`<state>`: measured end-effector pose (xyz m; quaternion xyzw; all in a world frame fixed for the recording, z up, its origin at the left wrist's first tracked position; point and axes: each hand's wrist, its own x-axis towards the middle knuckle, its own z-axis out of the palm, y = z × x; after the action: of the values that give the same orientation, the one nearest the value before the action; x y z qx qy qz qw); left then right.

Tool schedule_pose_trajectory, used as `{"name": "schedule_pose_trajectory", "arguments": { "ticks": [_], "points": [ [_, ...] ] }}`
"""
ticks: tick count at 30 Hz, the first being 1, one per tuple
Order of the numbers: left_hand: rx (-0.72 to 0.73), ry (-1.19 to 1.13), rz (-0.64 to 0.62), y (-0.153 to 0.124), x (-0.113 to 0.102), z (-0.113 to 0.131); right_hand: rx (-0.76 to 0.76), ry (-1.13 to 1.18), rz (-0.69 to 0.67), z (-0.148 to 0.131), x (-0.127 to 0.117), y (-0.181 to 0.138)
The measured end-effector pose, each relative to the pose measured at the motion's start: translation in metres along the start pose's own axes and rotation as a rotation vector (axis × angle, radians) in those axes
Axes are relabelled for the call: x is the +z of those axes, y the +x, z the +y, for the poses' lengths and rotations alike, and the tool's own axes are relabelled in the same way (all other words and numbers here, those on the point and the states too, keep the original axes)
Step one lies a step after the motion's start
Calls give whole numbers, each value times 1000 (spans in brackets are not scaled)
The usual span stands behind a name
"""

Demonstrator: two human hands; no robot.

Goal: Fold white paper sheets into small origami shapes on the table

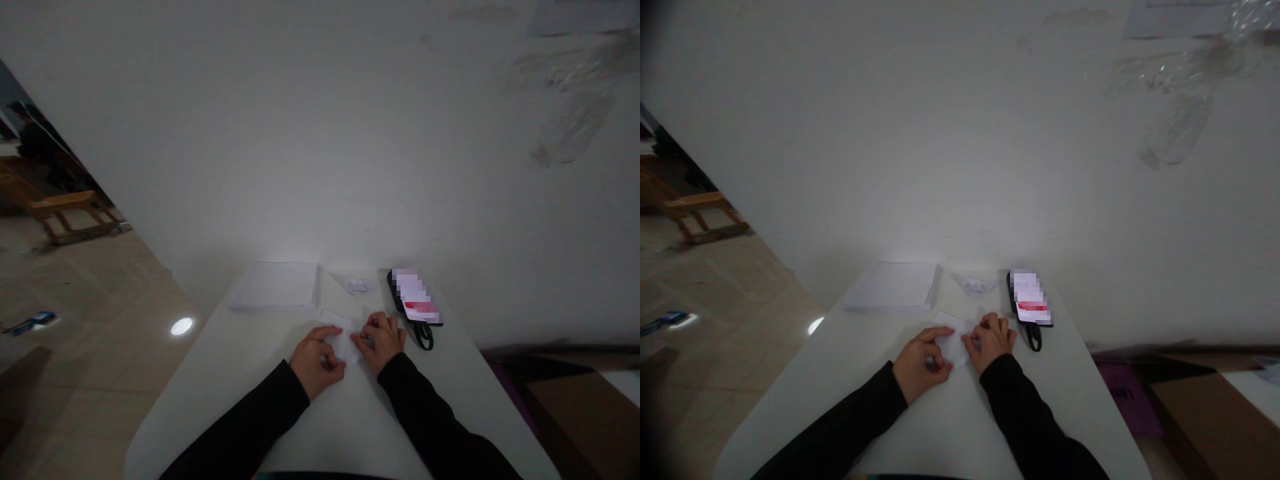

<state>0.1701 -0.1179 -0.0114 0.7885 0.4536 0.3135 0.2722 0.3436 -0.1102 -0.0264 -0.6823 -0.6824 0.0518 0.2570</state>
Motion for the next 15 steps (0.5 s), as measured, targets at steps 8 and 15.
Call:
{"name": "schedule_pose_trajectory", "arguments": {
  "ticks": [8, 15],
  "points": [
    [115, -29, -30, -3, -6, 2, -15, -3, 10, 0, 0, 0],
    [180, 27, -69, -4, -6, -2, -15, 6, 20, -2, -1, -1]
  ]
}}
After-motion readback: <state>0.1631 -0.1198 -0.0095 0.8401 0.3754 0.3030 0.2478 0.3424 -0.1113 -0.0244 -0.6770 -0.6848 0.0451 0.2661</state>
